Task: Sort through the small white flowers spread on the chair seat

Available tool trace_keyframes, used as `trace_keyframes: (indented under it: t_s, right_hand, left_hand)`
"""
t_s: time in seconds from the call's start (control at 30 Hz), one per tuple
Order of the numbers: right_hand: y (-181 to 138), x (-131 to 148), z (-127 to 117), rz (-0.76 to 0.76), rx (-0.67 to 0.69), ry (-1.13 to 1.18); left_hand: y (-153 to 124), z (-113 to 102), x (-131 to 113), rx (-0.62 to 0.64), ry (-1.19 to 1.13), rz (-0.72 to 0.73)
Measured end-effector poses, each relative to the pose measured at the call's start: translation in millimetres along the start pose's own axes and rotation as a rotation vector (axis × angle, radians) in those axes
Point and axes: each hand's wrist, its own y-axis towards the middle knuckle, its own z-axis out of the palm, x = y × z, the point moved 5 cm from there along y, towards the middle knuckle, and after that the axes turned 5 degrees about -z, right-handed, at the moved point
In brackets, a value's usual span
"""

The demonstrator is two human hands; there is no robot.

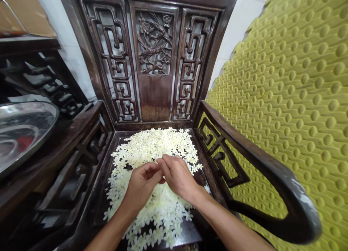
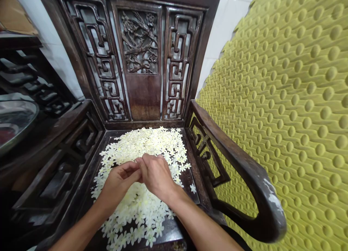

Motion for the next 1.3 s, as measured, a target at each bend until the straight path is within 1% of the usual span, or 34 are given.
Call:
trace_keyframes:
  t_s: [0.2, 0.3, 0.37, 0.43, 0.47, 0.53, 0.57, 0.63, 0.67, 0.73, 0.83, 0.9, 1.03, 1.17, 1.3]
  right_hand:
    - [0.4, -1.4, -2.6, 0.048, -0.014, 0.195]
    - [0.2, 1.9, -4.7, 0.012, -0.032, 0.209]
    - [0.1, 5.3, -6.9, -0.016, -0.05, 0.191]
    - [0.0, 7.9, -8.5, -0.021, -0.057, 0.201]
    - [0.1, 8.6, -8.7, -0.018, -0.054, 0.229]
    - [0.5, 7.9, -7.2, -0.002, -0.034, 0.319]
    - [0.8, 6.0, -5.5, 0.016, -0.021, 0.371]
    - [1.4, -0.4, 0.2, 0.069, 0.022, 0.476]
    - [1.6, -4.2, 3.7, 0.1, 0.049, 0.53]
    - [1.8, -9.7, 10.4, 0.14, 0.117, 0.656]
    - [1.2, -12.7, 14.0, 0.173, 0.169, 0.784]
    - [0.5, -11.8, 12.0, 0.171, 0.162, 0.771]
    - [-1.0, -6.8, 4.7, 0.135, 0.09, 0.585]
    - [-1.5, -0.7, 0.4, 0.091, 0.029, 0.428]
    - [-1.2, 0.3, 0.0, 0.078, 0.007, 0.325]
  left_hand:
    - [-2.2, 3.6, -2.0, 0.062, -0.016, -0.026]
    - [-1.0, 3.0, -0.6, 0.022, -0.02, -0.045]
    - [0.9, -0.4, -1.9, -0.036, 0.021, -0.018]
    - [2.0, -6.3, -7.7, -0.113, 0.153, 0.075]
    - [1.6, -9.3, -12.5, -0.154, 0.264, 0.148]
    - [-1.3, -12.8, -22.8, -0.208, 0.558, 0.324]
    - [-3.4, -12.5, -26.6, -0.207, 0.707, 0.413]
    - [-7.3, -11.5, -30.3, -0.176, 0.916, 0.56]
    - [-8.7, -10.9, -30.4, -0.15, 0.987, 0.612]
    - [-9.8, -11.2, -29.6, -0.113, 1.057, 0.662]
    - [-8.7, -13.8, -30.7, -0.122, 1.026, 0.641]
    - [-7.6, -14.9, -33.1, -0.146, 0.959, 0.608]
    - [-3.3, -15.8, -31.4, -0.156, 0.785, 0.485]
    - [3.3, -17.3, -18.5, -0.102, 0.533, 0.326]
    - [7.7, -16.2, -9.3, -0.045, 0.243, 0.171]
